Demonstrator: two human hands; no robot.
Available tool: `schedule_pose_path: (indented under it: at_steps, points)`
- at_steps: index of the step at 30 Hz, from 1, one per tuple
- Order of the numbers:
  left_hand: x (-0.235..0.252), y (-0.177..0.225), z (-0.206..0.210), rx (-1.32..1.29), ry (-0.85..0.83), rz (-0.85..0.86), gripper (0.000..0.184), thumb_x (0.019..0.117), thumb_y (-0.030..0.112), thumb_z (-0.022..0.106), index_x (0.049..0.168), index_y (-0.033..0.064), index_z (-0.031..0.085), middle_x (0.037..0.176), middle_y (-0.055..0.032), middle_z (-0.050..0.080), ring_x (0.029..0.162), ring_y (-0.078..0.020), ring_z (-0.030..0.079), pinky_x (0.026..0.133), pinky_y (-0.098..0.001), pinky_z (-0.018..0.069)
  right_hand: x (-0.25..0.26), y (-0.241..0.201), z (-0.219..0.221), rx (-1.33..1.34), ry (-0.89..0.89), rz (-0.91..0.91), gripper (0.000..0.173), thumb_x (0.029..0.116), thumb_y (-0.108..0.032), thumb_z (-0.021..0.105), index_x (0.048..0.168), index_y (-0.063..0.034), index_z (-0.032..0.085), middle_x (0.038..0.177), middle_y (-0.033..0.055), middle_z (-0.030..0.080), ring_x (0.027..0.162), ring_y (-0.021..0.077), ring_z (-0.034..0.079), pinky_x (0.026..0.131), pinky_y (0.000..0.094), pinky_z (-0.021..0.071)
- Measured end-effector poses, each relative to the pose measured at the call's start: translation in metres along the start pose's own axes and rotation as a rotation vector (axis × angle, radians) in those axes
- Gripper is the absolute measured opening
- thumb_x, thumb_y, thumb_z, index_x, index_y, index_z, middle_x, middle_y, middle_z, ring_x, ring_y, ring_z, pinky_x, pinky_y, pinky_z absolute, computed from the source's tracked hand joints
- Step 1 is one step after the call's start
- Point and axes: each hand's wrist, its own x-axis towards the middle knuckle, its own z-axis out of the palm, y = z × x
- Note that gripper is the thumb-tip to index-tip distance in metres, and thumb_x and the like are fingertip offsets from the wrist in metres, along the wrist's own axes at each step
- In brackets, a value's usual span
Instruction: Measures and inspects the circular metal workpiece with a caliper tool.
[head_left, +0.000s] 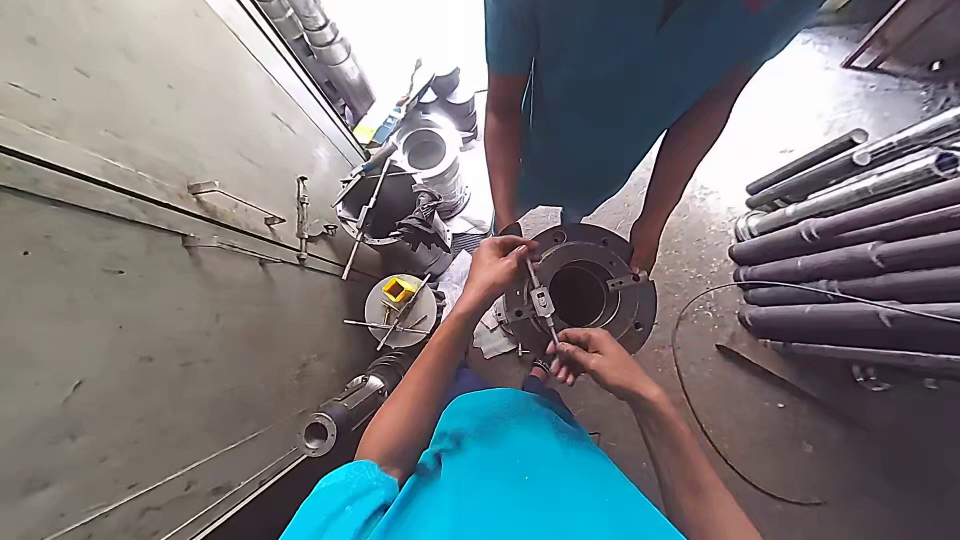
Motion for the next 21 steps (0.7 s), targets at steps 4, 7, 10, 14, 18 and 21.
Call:
schedule_pose_path:
  at_steps: [4,7,10,14,18,21]
  points:
    - [0.030,0.032,0.040,0.357,-0.345,-0.017,0.025,0.1052,0.010,0.053,0.119,0.0013,0.071,0.103,-0.0105,0.077,0.081,-0.0179,0.076,0.079,-0.0394,0.0645,0.023,0.003,0.059,0.386,0.079,-0.017,0.025,0.1089,-0.012,0.045,0.113,0.0053,0.063,0.092,0.0110,0.076,0.076,0.0194,0.075,0.071,0.0348,0.0652]
    - [0.035,0.043,0.067,0.519,-0.622,0.005,0.022,0.1049,0.011,0.054,0.115,0.0043,0.073,0.100,-0.0085,0.077,0.071,-0.0166,0.073,0.072,-0.0377,0.0631,0.048,-0.009,0.103,0.612,0.331,-0.069,0.020,0.1087,-0.009,0.048,0.110,0.0066,0.061,0.088,0.0135,0.074,0.074,0.0216,0.075,0.070,0.0357,0.0656]
    - [0.026,0.028,0.062,0.483,-0.621,0.164,0.023,0.1039,0.013,0.058,0.122,0.0083,0.072,0.106,-0.0063,0.077,0.079,-0.0154,0.074,0.078,-0.0404,0.0628,0.052,-0.014,0.106,0.562,0.351,-0.056,0.018,0.1080,-0.007,0.048,0.108,0.0071,0.060,0.087,0.0138,0.074,0.073,0.0216,0.075,0.070,0.0361,0.0659]
    - [-0.027,-0.006,0.010,0.330,-0.241,0.358,0.033,0.1018,0.011,0.056,0.133,0.0015,0.063,0.119,-0.0095,0.074,0.103,-0.0170,0.073,0.093,-0.0421,0.0604,0.020,-0.008,0.038,-0.124,0.228,-0.169,0.024,0.1023,-0.020,0.059,0.106,-0.0027,0.075,0.087,0.0029,0.076,0.074,0.0102,0.073,0.072,0.0314,0.0632]
    - [-0.106,-0.043,-0.023,0.398,0.023,0.202,0.029,0.1001,0.023,0.062,0.124,0.0084,0.070,0.099,-0.0026,0.076,0.079,-0.0098,0.071,0.074,-0.0337,0.0614,0.018,-0.006,-0.038,-0.611,0.742,-0.605,0.021,0.0976,-0.023,0.065,0.108,-0.0095,0.076,0.105,0.0041,0.076,0.093,0.0155,0.073,0.082,0.0411,0.0610]
    - [-0.143,-0.063,0.004,0.355,0.148,0.187,0.029,0.0972,0.019,0.067,0.122,0.0058,0.073,0.099,-0.0036,0.077,0.081,-0.0083,0.073,0.075,-0.0296,0.0631,0.052,-0.012,-0.085,-0.788,0.582,-0.710,0.023,0.0992,-0.022,0.066,0.117,-0.0153,0.079,0.131,0.0062,0.070,0.116,0.0288,0.064,0.100,0.0494,0.0500]
